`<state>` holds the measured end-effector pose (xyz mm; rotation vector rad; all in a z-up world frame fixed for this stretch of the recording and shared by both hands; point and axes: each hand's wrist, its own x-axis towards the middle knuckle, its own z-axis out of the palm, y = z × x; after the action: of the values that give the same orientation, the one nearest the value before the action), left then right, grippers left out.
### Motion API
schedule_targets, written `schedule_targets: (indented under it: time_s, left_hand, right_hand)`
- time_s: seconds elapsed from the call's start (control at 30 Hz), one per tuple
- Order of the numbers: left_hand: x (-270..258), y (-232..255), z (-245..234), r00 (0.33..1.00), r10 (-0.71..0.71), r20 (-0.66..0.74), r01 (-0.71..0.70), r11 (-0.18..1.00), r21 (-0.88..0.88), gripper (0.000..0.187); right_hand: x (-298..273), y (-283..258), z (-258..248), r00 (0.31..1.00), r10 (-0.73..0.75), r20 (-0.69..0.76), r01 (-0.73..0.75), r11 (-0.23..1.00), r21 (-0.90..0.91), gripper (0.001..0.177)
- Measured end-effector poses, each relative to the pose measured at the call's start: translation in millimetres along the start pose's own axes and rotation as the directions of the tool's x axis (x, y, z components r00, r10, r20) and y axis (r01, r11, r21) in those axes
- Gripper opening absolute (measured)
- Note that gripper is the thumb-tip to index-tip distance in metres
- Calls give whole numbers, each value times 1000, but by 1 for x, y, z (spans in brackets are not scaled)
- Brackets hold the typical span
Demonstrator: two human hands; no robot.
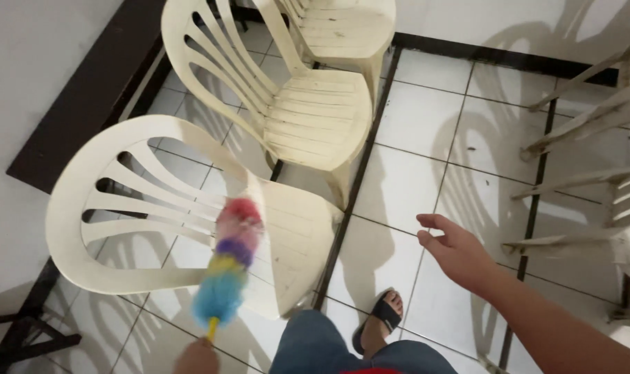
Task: The person uses a colorful duster to clean a row of white plastic chairs and the adjacent wall.
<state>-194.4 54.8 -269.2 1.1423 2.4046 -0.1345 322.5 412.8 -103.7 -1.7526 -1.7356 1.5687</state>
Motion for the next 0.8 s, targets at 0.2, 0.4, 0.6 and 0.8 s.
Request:
schedule_targets:
  time_s: [0.2,0.4,0.6,0.8]
  left_hand:
    - [-40,48,25,971,-139,193,147,989,-30,42]
    - [-20,93,-37,960,-229,162,241,968,-64,48]
    - [-33,183,-135,939,-95,330,133,986,-96,56]
    - [18,211,-162,955,-100,280,214,885,-414,58]
  right_hand:
    - [2,-3,3,997,-4,82,6,1000,-29,49]
    - [3,-31,12,985,-57,163,60,998,-12,50]
    - [14,-53,22,972,-95,214,97,995,2,50]
    - [31,-70,20,976,-99,194,104,994,-13,49]
